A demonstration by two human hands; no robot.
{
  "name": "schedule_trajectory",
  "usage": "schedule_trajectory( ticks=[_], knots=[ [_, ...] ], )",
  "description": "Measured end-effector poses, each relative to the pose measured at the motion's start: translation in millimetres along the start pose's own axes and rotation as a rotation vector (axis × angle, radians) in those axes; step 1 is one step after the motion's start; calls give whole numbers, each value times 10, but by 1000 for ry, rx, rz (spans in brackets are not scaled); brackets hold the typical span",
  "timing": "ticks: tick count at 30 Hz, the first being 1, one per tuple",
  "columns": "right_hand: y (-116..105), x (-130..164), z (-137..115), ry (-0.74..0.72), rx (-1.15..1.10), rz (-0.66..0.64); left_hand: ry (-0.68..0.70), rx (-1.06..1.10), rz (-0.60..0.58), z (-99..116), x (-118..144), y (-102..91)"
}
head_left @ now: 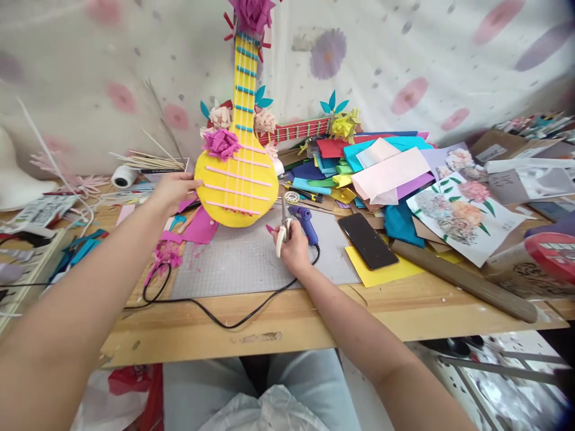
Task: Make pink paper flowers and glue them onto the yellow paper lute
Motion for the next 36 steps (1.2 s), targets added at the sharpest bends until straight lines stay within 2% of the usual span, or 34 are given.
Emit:
schedule_trajectory(
  ticks=[3,6,8,11,15,19,23,29,36],
  knots=[
    [-170,22,-123,-54,-146,92,-76,147,-67,-200,341,64],
    [-298,3,-307,-78,-291,133,-158,244,-98,-490,571,98],
    [-296,-44,-447,-66,-305,91,-177,267,-63,-671,650,78],
    [-170,-149,-594,-3,-241,-44,-212,313,-14,-899,722,88],
    [-7,-289,-616,88,-101,-139,-285,367,-6,-1081,814,220],
    [80,-390,-539,133,-11,-150,-307,435,-13,-1129,881,342],
    [145,-438,-442,153,30,-153,-298,449,-1,-1169,914,357],
    [190,-417,-412,118,-34,-153,-159,503,8,-1199,997,337],
    [187,-349,-492,71,-194,-130,-21,522,73,-1054,1186,273]
  ],
)
Point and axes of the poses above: each hand's wrist, its own x-axis away from the middle knuckle, its own y-axis out of the palm, z = x × y, the point moved 8 cm from there along -x, towards the middle knuckle, and after that the axes turned 4 degrees about -z, right-handed, at the moved point
